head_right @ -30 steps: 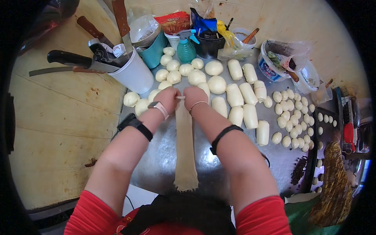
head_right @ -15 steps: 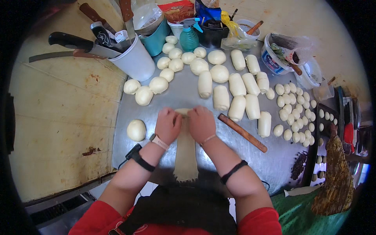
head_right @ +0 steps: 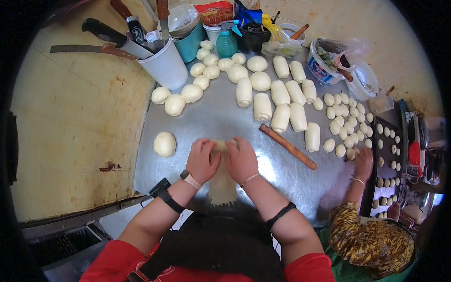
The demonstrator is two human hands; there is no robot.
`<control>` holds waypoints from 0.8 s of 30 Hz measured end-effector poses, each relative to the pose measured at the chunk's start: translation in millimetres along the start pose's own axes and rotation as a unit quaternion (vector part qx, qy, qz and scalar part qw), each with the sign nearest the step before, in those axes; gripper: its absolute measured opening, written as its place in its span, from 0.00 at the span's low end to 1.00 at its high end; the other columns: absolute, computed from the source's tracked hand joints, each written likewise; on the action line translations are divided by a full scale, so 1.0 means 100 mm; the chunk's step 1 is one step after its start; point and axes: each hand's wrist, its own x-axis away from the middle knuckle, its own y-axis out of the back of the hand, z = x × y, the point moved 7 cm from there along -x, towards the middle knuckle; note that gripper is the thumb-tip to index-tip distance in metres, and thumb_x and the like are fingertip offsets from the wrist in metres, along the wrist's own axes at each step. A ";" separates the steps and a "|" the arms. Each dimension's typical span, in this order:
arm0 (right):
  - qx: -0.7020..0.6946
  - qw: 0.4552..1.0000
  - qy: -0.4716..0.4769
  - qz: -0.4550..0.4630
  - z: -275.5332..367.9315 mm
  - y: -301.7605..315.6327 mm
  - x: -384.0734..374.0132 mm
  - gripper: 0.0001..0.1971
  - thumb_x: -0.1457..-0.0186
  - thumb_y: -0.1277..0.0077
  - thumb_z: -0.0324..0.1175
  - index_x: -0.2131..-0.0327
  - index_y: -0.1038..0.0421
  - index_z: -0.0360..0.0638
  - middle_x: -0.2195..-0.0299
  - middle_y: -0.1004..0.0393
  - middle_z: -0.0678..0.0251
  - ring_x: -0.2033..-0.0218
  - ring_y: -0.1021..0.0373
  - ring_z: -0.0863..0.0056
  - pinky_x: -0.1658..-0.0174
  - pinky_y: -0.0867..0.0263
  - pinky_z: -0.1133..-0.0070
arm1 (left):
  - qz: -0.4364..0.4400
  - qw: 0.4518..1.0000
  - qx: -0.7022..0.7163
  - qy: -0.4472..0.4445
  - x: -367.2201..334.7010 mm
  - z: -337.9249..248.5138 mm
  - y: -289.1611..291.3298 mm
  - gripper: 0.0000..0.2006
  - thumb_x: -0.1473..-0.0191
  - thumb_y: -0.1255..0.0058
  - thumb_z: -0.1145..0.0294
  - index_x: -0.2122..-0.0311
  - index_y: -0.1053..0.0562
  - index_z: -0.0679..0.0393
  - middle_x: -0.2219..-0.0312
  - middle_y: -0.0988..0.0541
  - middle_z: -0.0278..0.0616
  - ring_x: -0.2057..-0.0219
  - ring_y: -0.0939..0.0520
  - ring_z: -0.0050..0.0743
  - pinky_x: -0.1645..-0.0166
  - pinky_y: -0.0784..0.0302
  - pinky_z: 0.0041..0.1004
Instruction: The recorder is rolling and shaping pieces of dough into long strips and then rolling them into cylindrical shapes on a stainless steel counter in a bakery.
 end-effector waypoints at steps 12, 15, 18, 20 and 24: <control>-0.031 0.999 0.038 -0.018 0.31 0.18 0.61 0.16 0.53 0.50 0.28 0.58 0.27 0.36 0.61 0.29 0.54 0.58 0.31 0.56 0.55 0.33 0.68 | -0.031 0.994 0.040 -0.097 0.73 -0.28 0.05 0.18 0.56 0.45 0.74 0.56 0.29 0.63 0.57 0.28 0.51 0.57 0.26 0.54 0.51 0.28 0.40; -0.020 0.999 0.000 0.031 0.31 0.00 0.73 0.20 0.53 0.50 0.26 0.53 0.30 0.34 0.57 0.30 0.52 0.56 0.32 0.55 0.52 0.34 0.68 | -0.100 0.990 0.021 -0.100 0.82 -0.30 0.00 0.22 0.55 0.45 0.74 0.52 0.30 0.64 0.56 0.29 0.53 0.55 0.27 0.55 0.50 0.28 0.41; -0.003 0.996 0.021 0.083 0.40 -0.16 1.03 0.22 0.53 0.50 0.25 0.51 0.31 0.31 0.56 0.31 0.52 0.55 0.34 0.55 0.49 0.35 0.69 | -0.066 0.992 0.004 -0.107 1.09 -0.27 -0.17 0.23 0.55 0.46 0.74 0.50 0.31 0.66 0.55 0.28 0.52 0.54 0.27 0.53 0.47 0.29 0.40; 0.000 0.994 0.060 0.093 0.51 -0.16 1.16 0.23 0.54 0.51 0.25 0.51 0.31 0.31 0.57 0.31 0.53 0.55 0.34 0.58 0.50 0.35 0.69 | -0.012 0.991 0.006 -0.132 1.23 -0.32 -0.23 0.21 0.54 0.46 0.74 0.52 0.29 0.67 0.57 0.27 0.50 0.55 0.26 0.50 0.48 0.29 0.39; -0.004 0.982 0.007 0.189 0.51 0.06 1.09 0.19 0.56 0.48 0.28 0.56 0.27 0.38 0.65 0.29 0.56 0.61 0.31 0.59 0.55 0.34 0.66 | 0.100 0.993 0.001 -0.056 1.15 -0.21 -0.12 0.12 0.53 0.46 0.72 0.61 0.25 0.60 0.69 0.25 0.49 0.66 0.23 0.50 0.60 0.28 0.41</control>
